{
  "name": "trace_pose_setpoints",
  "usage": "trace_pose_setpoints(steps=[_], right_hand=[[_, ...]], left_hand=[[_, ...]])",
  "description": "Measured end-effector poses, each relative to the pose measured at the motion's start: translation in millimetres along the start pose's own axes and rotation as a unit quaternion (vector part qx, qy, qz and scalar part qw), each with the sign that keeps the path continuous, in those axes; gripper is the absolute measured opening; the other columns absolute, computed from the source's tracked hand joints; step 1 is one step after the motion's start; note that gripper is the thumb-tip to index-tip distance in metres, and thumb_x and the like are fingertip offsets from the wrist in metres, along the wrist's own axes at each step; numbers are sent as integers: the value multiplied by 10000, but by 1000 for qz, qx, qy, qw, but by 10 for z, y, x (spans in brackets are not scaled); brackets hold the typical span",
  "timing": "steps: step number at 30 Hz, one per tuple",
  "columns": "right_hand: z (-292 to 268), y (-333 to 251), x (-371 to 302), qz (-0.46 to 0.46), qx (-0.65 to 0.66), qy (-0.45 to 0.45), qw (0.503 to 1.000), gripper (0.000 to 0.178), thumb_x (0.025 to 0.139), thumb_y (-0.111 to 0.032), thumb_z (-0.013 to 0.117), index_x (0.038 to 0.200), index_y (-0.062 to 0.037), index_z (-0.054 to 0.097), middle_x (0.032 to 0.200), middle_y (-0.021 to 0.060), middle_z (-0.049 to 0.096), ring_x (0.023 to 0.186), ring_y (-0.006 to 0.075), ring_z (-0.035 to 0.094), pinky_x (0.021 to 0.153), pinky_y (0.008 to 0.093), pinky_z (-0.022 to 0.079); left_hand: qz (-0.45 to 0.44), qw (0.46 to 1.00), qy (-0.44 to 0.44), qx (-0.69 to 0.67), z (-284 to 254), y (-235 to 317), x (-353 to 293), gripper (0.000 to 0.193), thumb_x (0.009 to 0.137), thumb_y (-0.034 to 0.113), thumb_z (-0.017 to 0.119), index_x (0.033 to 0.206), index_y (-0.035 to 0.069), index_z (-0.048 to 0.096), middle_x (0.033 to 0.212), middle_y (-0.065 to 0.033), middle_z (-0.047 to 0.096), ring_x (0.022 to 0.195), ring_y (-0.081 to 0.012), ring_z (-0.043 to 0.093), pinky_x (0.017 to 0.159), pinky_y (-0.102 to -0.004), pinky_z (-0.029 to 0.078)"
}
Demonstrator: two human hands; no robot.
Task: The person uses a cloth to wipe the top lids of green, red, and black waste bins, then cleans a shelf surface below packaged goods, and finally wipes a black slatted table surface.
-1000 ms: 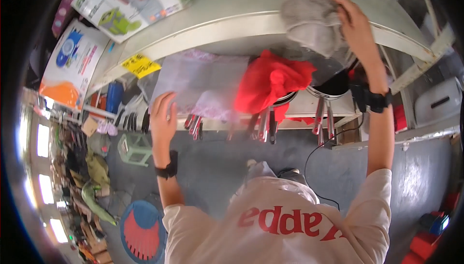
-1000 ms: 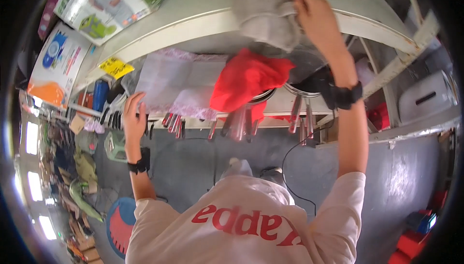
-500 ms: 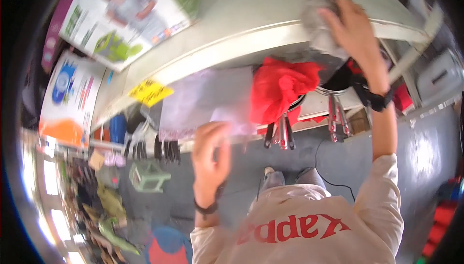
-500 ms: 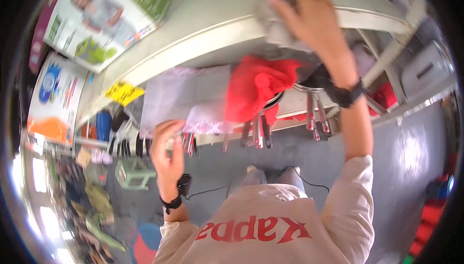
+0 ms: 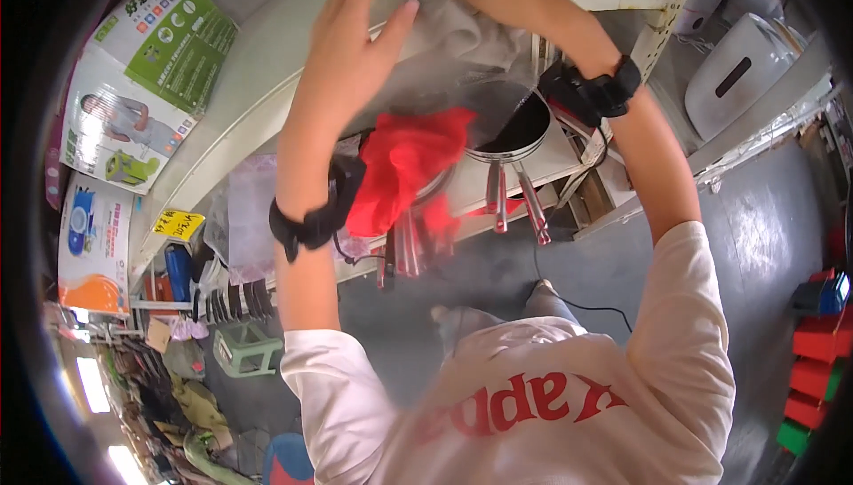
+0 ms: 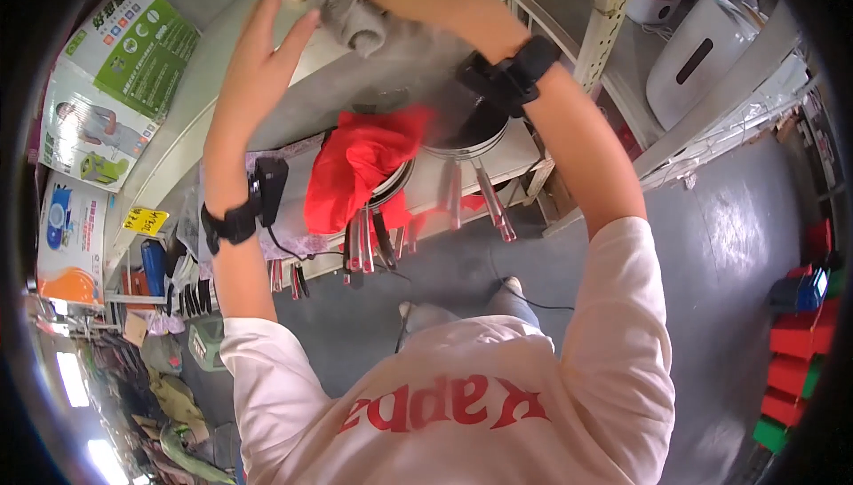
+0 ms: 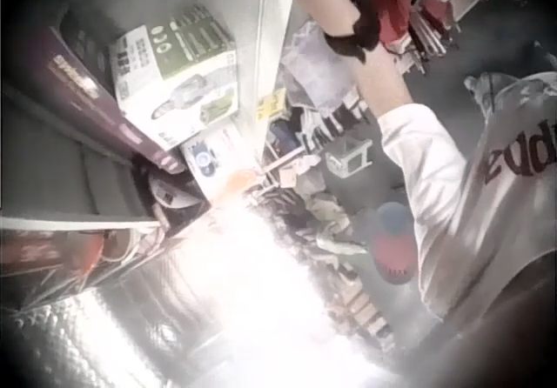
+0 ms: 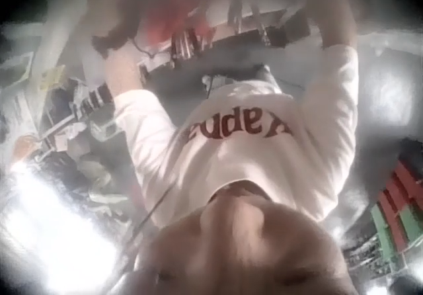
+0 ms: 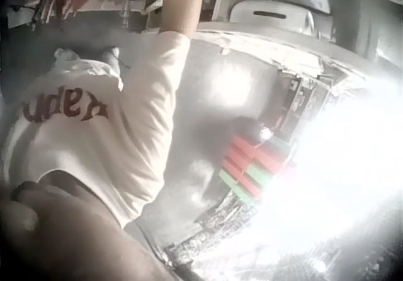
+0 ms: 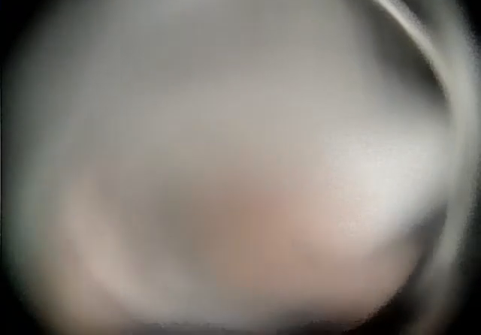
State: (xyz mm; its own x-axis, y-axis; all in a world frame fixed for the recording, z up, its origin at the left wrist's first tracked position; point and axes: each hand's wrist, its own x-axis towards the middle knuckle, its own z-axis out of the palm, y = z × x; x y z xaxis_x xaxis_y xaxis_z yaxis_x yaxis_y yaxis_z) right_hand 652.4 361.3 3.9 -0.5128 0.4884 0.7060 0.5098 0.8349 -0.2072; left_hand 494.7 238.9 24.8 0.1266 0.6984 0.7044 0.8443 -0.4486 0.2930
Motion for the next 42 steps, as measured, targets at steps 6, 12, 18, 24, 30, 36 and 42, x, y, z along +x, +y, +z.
trace_pose_setpoints(steps=[6, 12, 18, 24, 30, 36, 42], right_hand=[[-439, 800, -215, 17, -20, 25, 999, 303, 753, -308, 467, 898, -66, 576, 850, 136, 583, 816, 318, 556, 766, 415, 400], [-576, 1170, -336, 33, -24, 42, 998, 287, 746, -288, 474, 894, -64, 574, 855, 133, 582, 818, 315, 554, 759, 410, 403], [-548, 1188, -340, 34, -51, 48, 997, 271, 739, -267, 481, 889, -61, 572, 860, 129, 581, 820, 312, 552, 753, 405, 407], [-386, 993, -165, 20, -98, 46, 994, 256, 732, -246, 488, 885, -58, 570, 865, 125, 580, 822, 309, 550, 747, 400, 410], [-236, 798, -59, 7, -142, 48, 989, 242, 725, -226, 494, 880, -55, 567, 870, 122, 580, 824, 306, 548, 740, 395, 413], [-173, 737, -74, -5, -161, 57, 985, 229, 718, -205, 501, 876, -53, 565, 875, 118, 579, 826, 303, 546, 734, 390, 417], [-145, 764, -114, -14, -135, 97, 986, 213, 700, -175, 500, 860, -51, 568, 864, 120, 582, 816, 305, 548, 722, 387, 422]], left_hand=[[-46, 979, -149, 129, 690, 197, 411, 530, 828, 361, 445, 1214, 6, 367, 1228, -198, 400, 1153, -299, 374, 925, -340, 313], [114, 989, 87, -29, 1110, 403, 686, 425, 791, 272, 454, 1090, -29, 464, 1036, -218, 523, 946, -342, 509, 812, -363, 411], [94, 994, 29, 39, 1138, 413, 630, 423, 793, 278, 450, 1080, -33, 471, 1041, -225, 516, 946, -342, 510, 799, -360, 417], [103, 964, -197, 146, 966, 473, 762, 422, 795, 283, 446, 1070, -36, 477, 1046, -231, 509, 947, -341, 510, 786, -358, 424], [117, 858, -438, 242, 847, 668, 1017, 422, 797, 288, 442, 1060, -40, 483, 1052, -238, 503, 947, -340, 511, 773, -356, 430], [91, 820, -508, 249, 876, 746, 1194, 423, 800, 294, 437, 1050, -43, 490, 1057, -244, 496, 947, -339, 511, 760, -354, 436], [-36, 890, -418, 177, 786, 732, 1250, 476, 820, 338, 426, 1103, -45, 445, 1153, -273, 429, 1006, -329, 491, 729, -342, 455]])
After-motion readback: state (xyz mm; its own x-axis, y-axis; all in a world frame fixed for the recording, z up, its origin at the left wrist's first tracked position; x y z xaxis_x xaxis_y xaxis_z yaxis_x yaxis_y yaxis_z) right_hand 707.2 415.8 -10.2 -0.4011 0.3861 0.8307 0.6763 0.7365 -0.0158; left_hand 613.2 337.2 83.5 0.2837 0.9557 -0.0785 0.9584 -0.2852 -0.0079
